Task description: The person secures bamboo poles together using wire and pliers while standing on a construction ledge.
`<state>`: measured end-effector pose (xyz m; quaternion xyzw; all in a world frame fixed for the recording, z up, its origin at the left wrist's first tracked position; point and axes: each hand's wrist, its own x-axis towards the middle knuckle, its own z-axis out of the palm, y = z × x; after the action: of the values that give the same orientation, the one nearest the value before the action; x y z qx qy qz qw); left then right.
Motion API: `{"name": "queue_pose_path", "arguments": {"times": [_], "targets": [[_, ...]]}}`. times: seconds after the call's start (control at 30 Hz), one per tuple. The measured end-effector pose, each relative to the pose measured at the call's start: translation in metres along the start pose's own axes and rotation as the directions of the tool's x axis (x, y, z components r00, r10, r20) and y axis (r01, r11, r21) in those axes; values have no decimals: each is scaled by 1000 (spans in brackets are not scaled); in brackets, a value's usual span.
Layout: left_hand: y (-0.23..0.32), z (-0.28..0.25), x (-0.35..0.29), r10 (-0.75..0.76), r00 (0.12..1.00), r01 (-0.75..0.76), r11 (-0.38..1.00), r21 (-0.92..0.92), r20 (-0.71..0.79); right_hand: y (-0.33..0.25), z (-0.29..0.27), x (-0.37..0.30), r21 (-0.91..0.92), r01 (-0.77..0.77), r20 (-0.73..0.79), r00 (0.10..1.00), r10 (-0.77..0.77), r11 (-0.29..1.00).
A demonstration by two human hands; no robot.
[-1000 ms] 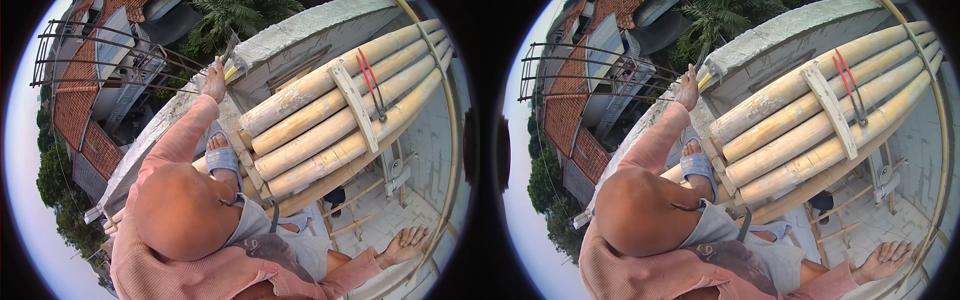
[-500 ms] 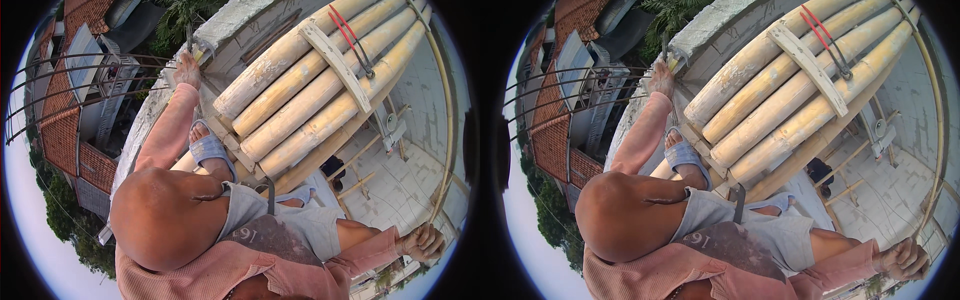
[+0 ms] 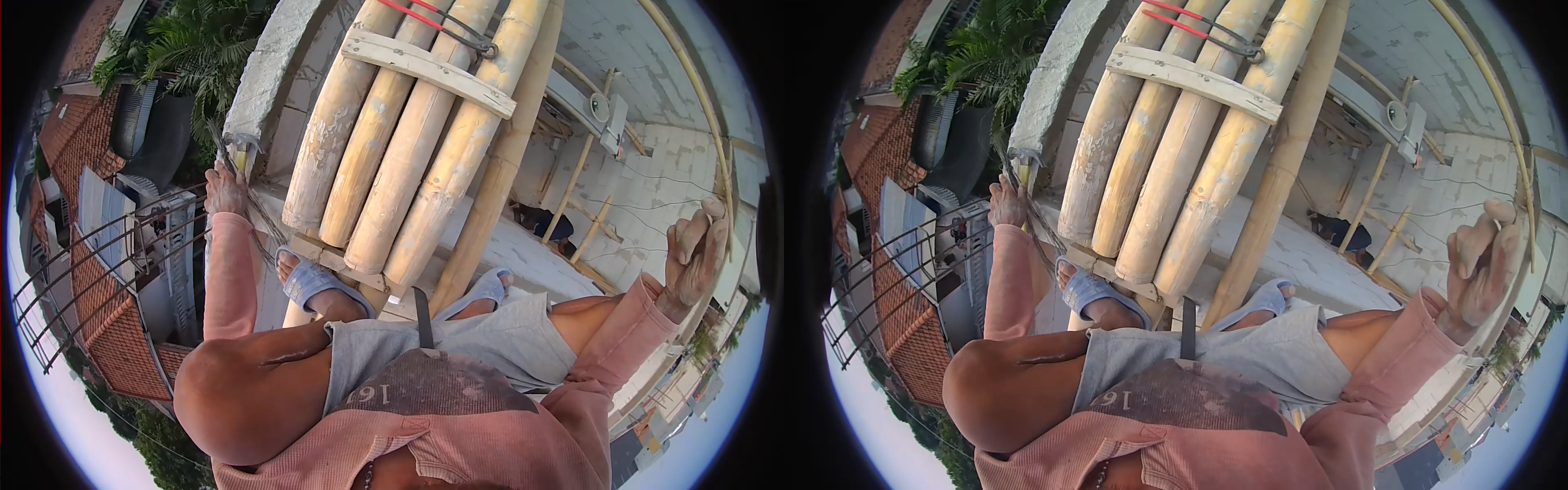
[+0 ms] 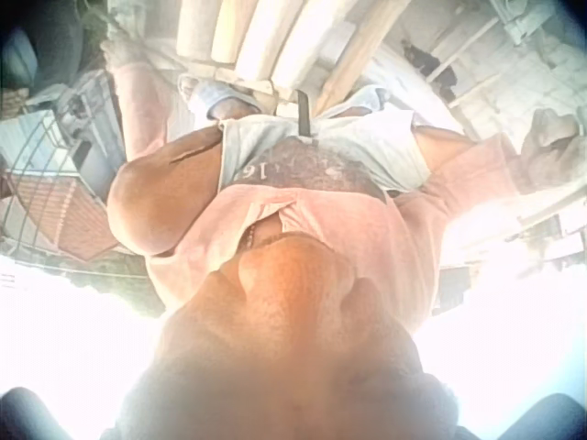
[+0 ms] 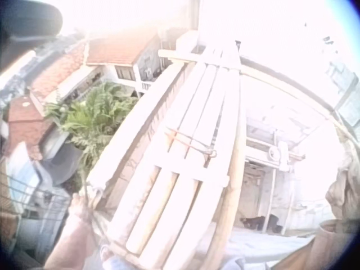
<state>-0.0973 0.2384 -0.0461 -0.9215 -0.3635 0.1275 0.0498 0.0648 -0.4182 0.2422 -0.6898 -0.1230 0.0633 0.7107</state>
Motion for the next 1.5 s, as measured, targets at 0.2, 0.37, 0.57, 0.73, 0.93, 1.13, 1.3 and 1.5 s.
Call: {"name": "queue_pose_path", "arguments": {"times": [0.2,0.37,0.57,0.73,0.93,1.13,1.3,1.5], "targets": [[52,-180,-62,504,840,-396,822,-410,200,13,76,9,-485,-380,-5,902,433,788],[145,-300,-119,934,354,-593,263,-761,46,14,107,12,-447,-349,506,661,554,824],[261,-263,-164,1000,-26,-102,9,-995,12,7,93,13,-239,-457,636,594,493,857],[344,-244,-206,994,91,337,-91,-937,-64,20,73,9,-17,-477,209,858,470,879],[360,-237,-220,944,329,407,-122,-905,21,22,40,9,-358,-441,-48,889,456,823],[365,-234,-204,980,200,628,-133,-767,-6,10,19,9,-539,-371,-135,924,357,756],[387,-225,-196,867,497,772,-425,-472,32,35,50,11,-492,-445,-242,895,374,748],[368,-236,-143,677,734,617,-699,-361,-56,49,80,9,-328,-557,-97,823,559,763]]}}
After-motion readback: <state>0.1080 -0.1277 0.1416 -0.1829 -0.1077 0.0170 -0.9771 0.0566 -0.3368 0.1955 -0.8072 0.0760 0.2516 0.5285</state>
